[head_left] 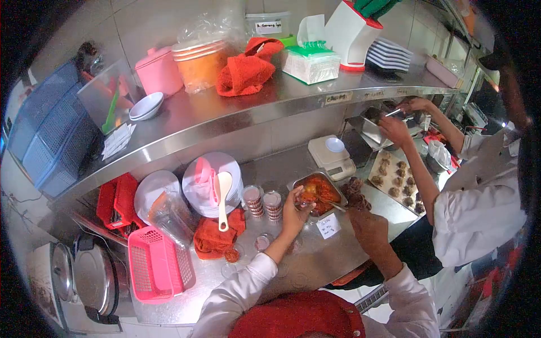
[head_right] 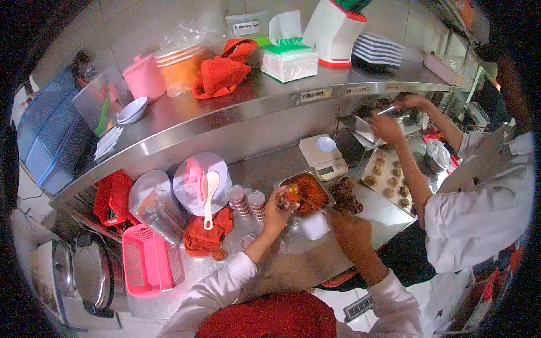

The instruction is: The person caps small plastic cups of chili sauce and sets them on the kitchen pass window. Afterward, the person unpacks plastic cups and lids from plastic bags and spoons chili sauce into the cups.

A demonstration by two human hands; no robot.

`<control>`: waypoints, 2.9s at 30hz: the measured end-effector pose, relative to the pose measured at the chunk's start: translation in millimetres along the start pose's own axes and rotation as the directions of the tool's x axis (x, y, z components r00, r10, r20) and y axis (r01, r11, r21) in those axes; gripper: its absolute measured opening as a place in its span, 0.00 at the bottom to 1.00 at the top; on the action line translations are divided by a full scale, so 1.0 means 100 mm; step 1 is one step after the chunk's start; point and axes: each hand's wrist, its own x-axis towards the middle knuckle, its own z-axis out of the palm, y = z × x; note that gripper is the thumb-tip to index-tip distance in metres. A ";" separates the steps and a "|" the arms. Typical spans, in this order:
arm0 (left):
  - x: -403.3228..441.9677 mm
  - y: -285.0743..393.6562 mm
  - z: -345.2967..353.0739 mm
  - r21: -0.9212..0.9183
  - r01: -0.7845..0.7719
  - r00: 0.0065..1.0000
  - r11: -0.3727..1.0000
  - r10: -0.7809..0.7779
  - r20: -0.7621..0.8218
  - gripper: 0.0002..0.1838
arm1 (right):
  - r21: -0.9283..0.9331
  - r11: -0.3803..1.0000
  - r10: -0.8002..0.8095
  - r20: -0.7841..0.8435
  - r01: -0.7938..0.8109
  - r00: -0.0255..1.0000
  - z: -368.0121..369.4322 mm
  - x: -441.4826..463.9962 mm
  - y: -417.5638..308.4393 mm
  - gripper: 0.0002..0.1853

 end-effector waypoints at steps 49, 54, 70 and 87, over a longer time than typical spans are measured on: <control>-0.12 0.45 -0.12 0.155 0.044 0.994 0.987 -0.029 -0.102 0.31 | 0.444 0.831 0.350 0.049 -0.335 0.935 0.10 0.12 -0.05 0.09; -0.11 0.35 -0.12 0.068 0.049 0.993 0.996 -0.042 -0.110 0.31 | 0.559 0.767 0.335 0.069 -0.315 0.940 0.23 0.10 0.10 0.12; -0.04 0.41 -0.06 0.082 -0.021 0.994 0.996 0.030 -0.105 0.31 | 0.759 0.024 0.400 0.589 -0.650 0.702 0.01 0.18 0.32 0.08; 0.14 0.57 0.06 0.098 0.069 0.994 0.993 -0.060 -0.092 0.31 | 0.717 -0.220 0.284 0.696 -0.662 0.659 -0.10 0.25 0.42 0.12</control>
